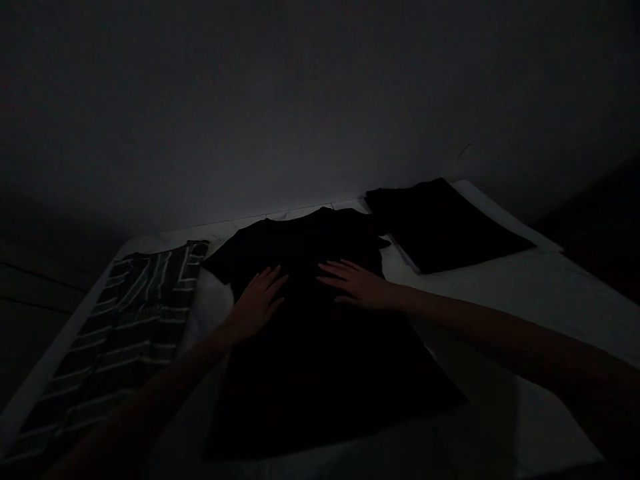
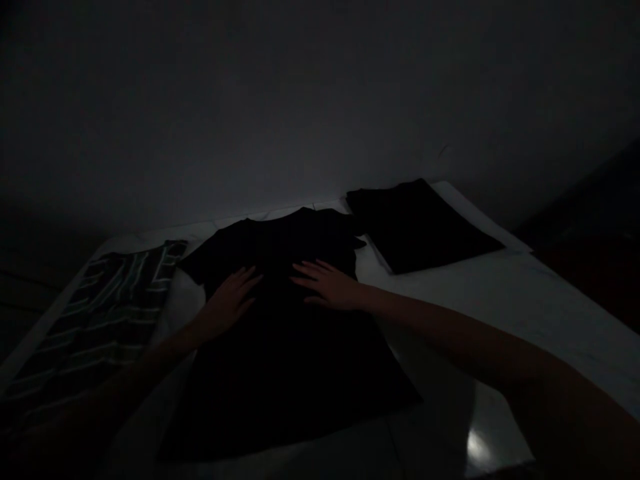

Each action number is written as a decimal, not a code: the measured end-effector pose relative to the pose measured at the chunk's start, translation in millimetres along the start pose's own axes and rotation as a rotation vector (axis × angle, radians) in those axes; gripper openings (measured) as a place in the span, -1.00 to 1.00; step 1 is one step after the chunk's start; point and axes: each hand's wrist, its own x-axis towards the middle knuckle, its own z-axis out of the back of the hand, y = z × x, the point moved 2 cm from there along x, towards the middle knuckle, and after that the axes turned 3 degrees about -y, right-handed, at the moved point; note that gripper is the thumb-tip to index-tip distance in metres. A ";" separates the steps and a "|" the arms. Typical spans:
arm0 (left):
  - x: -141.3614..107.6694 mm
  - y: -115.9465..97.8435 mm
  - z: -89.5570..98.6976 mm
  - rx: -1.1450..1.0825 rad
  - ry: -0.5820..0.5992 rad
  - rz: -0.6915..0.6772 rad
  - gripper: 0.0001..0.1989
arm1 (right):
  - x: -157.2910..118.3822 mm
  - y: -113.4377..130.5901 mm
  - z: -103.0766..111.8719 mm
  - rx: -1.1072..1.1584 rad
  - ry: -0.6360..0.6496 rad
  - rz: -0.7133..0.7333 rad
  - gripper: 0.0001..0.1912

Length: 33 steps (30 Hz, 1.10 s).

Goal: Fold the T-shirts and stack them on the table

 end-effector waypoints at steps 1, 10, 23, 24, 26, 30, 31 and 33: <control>-20.7 -11.1 -0.4 -0.013 0.022 -0.029 -0.49 | -14.1 13.0 -2.2 0.035 0.039 0.040 -0.35; -178.7 -64.5 31.0 0.031 -0.025 -0.130 -0.44 | -140.8 92.2 19.1 0.173 0.133 0.147 -0.30; -220.9 -82.6 47.4 -0.037 -0.236 0.106 -0.68 | -224.8 116.9 11.8 0.119 -0.400 -0.326 -0.69; -217.4 -85.5 50.3 -0.061 -0.223 0.111 -0.67 | -225.1 115.7 13.6 0.128 -0.414 -0.359 -0.69; -210.2 -91.9 55.0 -0.105 -0.170 0.133 -0.69 | -222.8 114.4 18.1 0.140 -0.421 -0.428 -0.70; -198.8 -103.7 59.5 -0.107 -0.088 0.224 -0.78 | -213.8 115.9 23.3 0.082 -0.377 -0.577 -0.69; -196.6 -106.4 59.8 -0.083 -0.081 0.249 -0.77 | -212.0 116.4 22.9 0.057 -0.361 -0.602 -0.69; -192.5 -112.5 59.8 -0.020 -0.071 0.311 -0.70 | -209.2 117.1 20.2 0.019 -0.331 -0.623 -0.68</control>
